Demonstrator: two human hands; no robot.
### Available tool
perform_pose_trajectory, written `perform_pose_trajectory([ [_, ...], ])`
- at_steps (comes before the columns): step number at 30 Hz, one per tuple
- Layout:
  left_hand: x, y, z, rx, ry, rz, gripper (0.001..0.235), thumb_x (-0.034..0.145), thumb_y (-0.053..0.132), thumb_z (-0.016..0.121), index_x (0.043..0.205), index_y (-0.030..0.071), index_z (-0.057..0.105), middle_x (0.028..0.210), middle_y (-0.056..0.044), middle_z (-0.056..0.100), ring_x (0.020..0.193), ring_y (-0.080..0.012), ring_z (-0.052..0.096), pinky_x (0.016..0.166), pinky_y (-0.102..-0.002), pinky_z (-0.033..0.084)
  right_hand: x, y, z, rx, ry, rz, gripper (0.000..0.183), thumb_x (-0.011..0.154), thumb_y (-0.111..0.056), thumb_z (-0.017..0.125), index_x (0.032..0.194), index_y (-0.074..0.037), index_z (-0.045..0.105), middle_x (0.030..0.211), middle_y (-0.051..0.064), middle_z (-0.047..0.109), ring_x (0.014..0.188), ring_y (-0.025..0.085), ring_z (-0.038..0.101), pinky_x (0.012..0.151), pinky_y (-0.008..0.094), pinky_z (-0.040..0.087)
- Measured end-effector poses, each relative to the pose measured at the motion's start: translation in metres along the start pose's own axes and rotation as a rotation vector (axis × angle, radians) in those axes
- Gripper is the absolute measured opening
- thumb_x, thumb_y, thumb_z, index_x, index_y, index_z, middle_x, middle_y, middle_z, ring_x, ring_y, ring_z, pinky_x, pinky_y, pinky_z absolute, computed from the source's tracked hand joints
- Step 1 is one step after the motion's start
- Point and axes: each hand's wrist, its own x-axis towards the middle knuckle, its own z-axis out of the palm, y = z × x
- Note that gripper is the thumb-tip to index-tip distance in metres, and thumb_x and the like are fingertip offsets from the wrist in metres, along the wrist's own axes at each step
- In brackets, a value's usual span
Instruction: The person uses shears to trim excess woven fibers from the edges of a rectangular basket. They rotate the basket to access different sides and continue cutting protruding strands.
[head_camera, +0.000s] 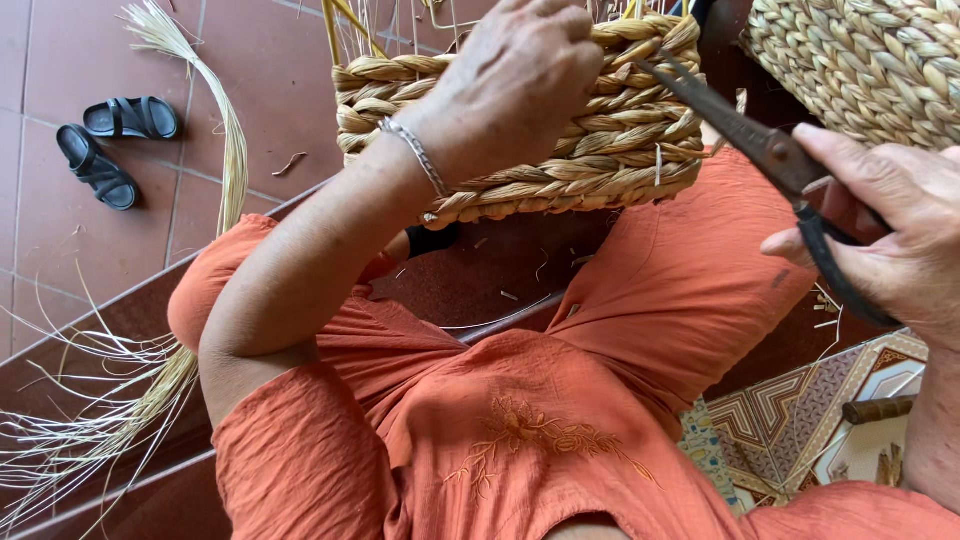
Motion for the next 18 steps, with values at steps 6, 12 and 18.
perform_pose_trajectory([
  [6,-0.021,-0.025,-0.023,-0.398,0.157,0.115,0.007,0.094,0.005,0.077,0.091,0.004,0.071,0.083,-0.01,0.067,0.073,-0.0279,0.066,0.067,-0.041,0.052,0.022,-0.022,-0.001,-0.303,-0.006,-0.231,0.077,0.069,-0.052,0.086,0.13,-0.006,0.074,0.068,0.003,0.061,0.062,0.019,0.058,0.063,0.037,0.041],
  [12,-0.026,-0.029,-0.024,-0.478,0.131,0.126,0.008,0.096,0.002,0.078,0.093,0.003,0.071,0.088,-0.01,0.069,0.078,-0.0256,0.068,0.069,-0.038,0.053,0.047,-0.034,0.005,-0.406,0.019,-0.372,0.073,0.079,-0.064,0.077,0.134,-0.015,0.073,0.076,0.001,0.06,0.064,0.017,0.059,0.063,0.033,0.041],
  [18,-0.026,-0.03,-0.019,-0.486,0.175,0.18,0.01,0.096,0.003,0.082,0.093,0.002,0.072,0.091,-0.01,0.071,0.079,-0.024,0.069,0.07,-0.036,0.055,0.06,-0.04,0.008,-0.578,-0.004,-0.455,0.072,0.074,-0.067,0.073,0.13,-0.021,0.076,0.065,-0.003,0.055,0.055,0.013,0.057,0.056,0.029,0.045],
])
